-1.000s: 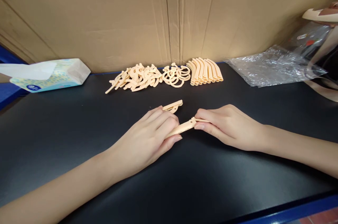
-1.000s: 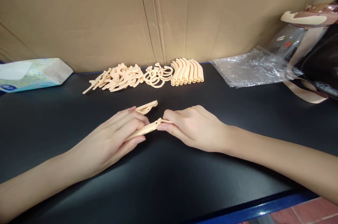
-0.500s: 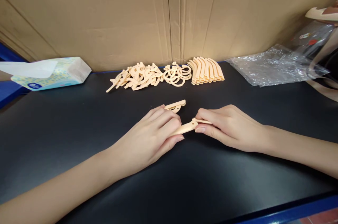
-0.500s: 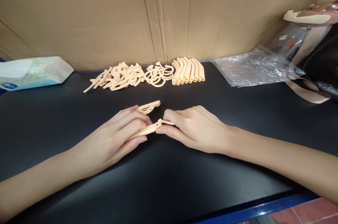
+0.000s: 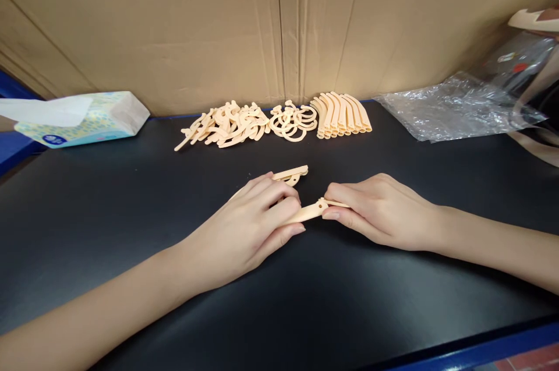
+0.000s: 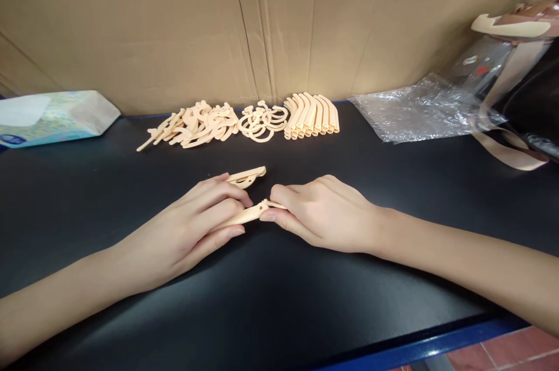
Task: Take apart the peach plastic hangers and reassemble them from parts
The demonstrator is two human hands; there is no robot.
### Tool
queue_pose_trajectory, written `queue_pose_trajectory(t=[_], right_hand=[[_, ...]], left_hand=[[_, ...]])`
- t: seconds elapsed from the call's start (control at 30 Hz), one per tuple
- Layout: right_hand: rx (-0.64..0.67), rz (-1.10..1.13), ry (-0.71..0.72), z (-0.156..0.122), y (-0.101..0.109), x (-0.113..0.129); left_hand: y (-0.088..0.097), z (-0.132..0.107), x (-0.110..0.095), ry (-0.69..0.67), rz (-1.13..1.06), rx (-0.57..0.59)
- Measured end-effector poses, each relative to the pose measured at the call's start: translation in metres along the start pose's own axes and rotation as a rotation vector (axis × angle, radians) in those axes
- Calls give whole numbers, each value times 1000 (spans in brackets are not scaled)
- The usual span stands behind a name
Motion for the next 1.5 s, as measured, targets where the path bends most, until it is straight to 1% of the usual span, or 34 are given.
queue_pose_trajectory(t=[0.3,0.47,0.6,0.7,0.93,1.07,1.27,1.5], right_hand=[[-41,-257,133,-1,0,7],[-87,-401,214,-2,3,13],[-108,-472,268,-2,4,17],[-120,-508,280,-2,5,20],[-154,-524,280,-2,6,22],[-187,-482,276,-3,6,20],[-197,-435,286,-3,6,19],[-231,-458,290,-3,8,23]], left_hand=[[-1,-2,-1,-11,2,3],[0,-1,-1,-13,-1,4],[0,-2,-1,-9,-1,-10],[0,-2,-1,-9,1,-23],[0,-2,-1,-18,13,-19],[0,-1,-1,-13,1,-11],[-2,-3,-1,-23,-29,-9],[-2,-3,-1,-31,-24,1]])
Point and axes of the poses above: each hand's wrist, its own z-axis towards the middle knuckle, its own y-axis out of the back of the hand, x = y × z, the point moved 6 cm from there along z, towards the middle knuckle, and after that the axes turned 11 degrees about z, right-handed, at the moved point
